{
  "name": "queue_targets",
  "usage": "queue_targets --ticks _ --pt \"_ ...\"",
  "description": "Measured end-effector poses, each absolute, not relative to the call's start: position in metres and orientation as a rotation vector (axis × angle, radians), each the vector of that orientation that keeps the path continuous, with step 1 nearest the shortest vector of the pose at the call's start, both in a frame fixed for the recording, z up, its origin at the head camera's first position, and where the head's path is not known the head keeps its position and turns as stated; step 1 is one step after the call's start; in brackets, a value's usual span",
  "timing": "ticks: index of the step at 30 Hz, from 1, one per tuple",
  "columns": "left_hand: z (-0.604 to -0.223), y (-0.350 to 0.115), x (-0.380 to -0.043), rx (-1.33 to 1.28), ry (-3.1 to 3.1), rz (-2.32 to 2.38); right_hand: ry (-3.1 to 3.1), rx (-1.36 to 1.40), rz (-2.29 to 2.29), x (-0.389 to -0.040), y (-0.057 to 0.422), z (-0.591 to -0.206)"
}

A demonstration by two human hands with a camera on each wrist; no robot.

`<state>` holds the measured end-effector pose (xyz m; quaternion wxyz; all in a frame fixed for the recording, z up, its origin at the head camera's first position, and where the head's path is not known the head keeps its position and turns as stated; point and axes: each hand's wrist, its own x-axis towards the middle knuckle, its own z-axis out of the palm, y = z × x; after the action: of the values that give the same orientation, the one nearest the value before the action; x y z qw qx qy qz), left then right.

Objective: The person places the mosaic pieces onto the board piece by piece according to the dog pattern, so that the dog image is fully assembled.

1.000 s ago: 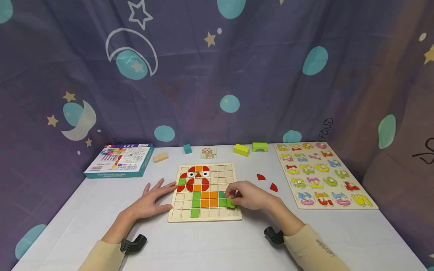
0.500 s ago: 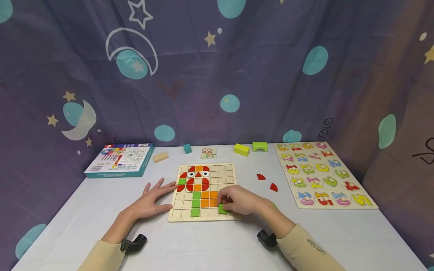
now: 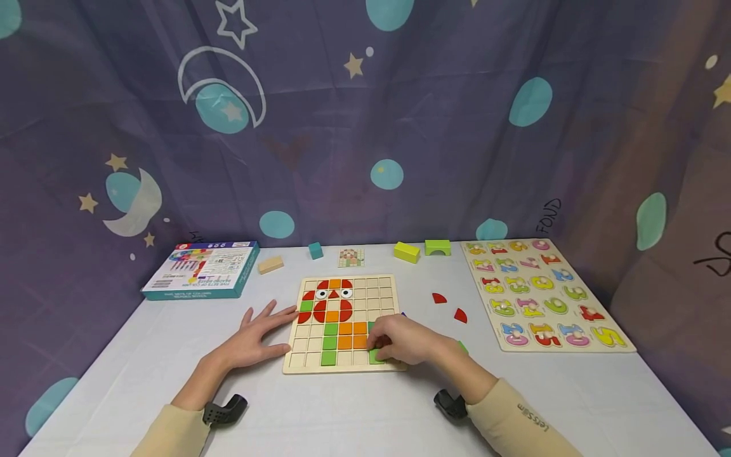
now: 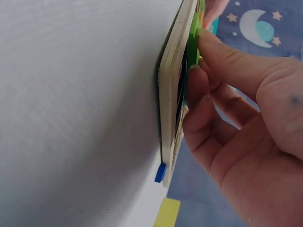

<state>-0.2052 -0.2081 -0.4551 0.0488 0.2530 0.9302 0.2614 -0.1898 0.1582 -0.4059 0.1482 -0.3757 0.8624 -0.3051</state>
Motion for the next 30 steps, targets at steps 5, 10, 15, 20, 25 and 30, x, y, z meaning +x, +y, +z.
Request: queue_targets --ticks 5,10,15,20,25,30 --pt "-0.455 -0.208 -0.206 0.764 2.837 0.789 2.484 -1.049 -0.887 -0.189 0.158 -0.408" --pt "-0.455 -0.208 -0.205 0.758 2.842 0.779 2.486 -1.037 -0.900 -0.188 0.159 -0.407" --pt "-0.455 -0.208 -0.206 0.771 2.841 0.782 2.508 -0.975 -0.923 -0.192 0.169 -0.403" --pt "-0.455 -0.208 -0.206 0.767 2.843 0.778 2.550 -0.898 -1.031 -0.203 0.185 -0.397" --pt "-0.455 -0.208 -0.205 0.766 2.837 0.785 2.647 -0.846 -1.080 -0.219 0.208 -0.394" --pt "-0.455 -0.209 -0.206 0.770 2.833 0.788 2.755 -0.780 -1.050 -0.233 0.230 -0.393"
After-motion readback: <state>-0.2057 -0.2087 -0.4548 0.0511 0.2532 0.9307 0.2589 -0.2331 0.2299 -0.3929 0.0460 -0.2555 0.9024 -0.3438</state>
